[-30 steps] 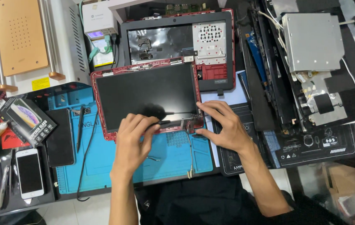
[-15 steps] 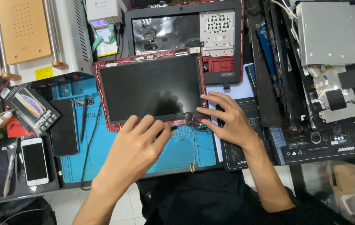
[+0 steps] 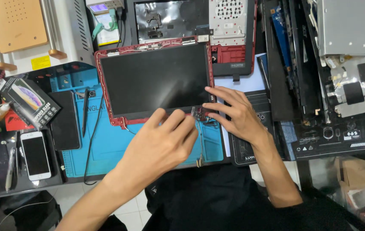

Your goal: The person aligns a red laptop chassis on a blue mat, then places a black screen assembly onto it. They use a screwdriver to fasten screws around the screen's perimeter, securing the display to the chassis.

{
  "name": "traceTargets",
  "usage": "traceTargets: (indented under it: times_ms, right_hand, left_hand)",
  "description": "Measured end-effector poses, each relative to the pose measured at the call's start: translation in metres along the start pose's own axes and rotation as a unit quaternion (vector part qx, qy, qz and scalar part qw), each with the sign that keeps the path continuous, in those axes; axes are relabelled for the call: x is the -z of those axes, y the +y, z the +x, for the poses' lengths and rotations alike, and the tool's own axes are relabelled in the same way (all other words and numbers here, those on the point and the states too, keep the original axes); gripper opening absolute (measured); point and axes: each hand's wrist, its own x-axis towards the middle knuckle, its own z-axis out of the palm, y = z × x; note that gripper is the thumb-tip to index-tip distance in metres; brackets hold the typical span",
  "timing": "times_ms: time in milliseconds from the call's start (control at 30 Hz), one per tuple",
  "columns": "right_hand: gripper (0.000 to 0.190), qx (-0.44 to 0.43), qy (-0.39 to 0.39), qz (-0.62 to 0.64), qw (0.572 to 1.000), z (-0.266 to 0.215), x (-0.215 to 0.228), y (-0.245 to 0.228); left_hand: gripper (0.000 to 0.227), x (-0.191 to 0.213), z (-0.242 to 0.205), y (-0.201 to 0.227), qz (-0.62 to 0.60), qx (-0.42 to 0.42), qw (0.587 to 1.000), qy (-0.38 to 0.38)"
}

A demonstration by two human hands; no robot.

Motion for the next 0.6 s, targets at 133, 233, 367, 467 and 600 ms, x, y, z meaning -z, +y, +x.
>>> traceTargets:
  times_ms: [133, 233, 367, 467, 600]
  right_hand:
    - [0.03, 0.002, -0.005, -0.007, 1.0, 0.0, 0.001, 0.0]
    - [0.028, -0.007, -0.014, 0.004, 1.0, -0.002, 0.001, 0.0]
    - [0.029, -0.009, -0.018, -0.002, 1.0, -0.003, 0.0, 0.002]
    - [0.029, -0.013, -0.02, 0.001, 1.0, -0.005, -0.001, 0.003]
    - [0.026, 0.002, -0.018, 0.001, 1.0, -0.003, 0.002, 0.003]
  left_hand:
    - [0.011, -0.001, 0.012, 0.008, 0.033, -0.032, 0.999, -0.016]
    - [0.012, 0.0, 0.021, 0.014, 0.022, -0.037, 0.999, -0.017]
    - [0.014, 0.0, 0.035, 0.016, 0.056, -0.03, 0.997, -0.035]
    - [0.01, -0.001, 0.044, 0.015, 0.063, -0.024, 0.995, -0.071]
    - [0.007, -0.002, 0.053, 0.018, 0.04, -0.005, 0.993, -0.11]
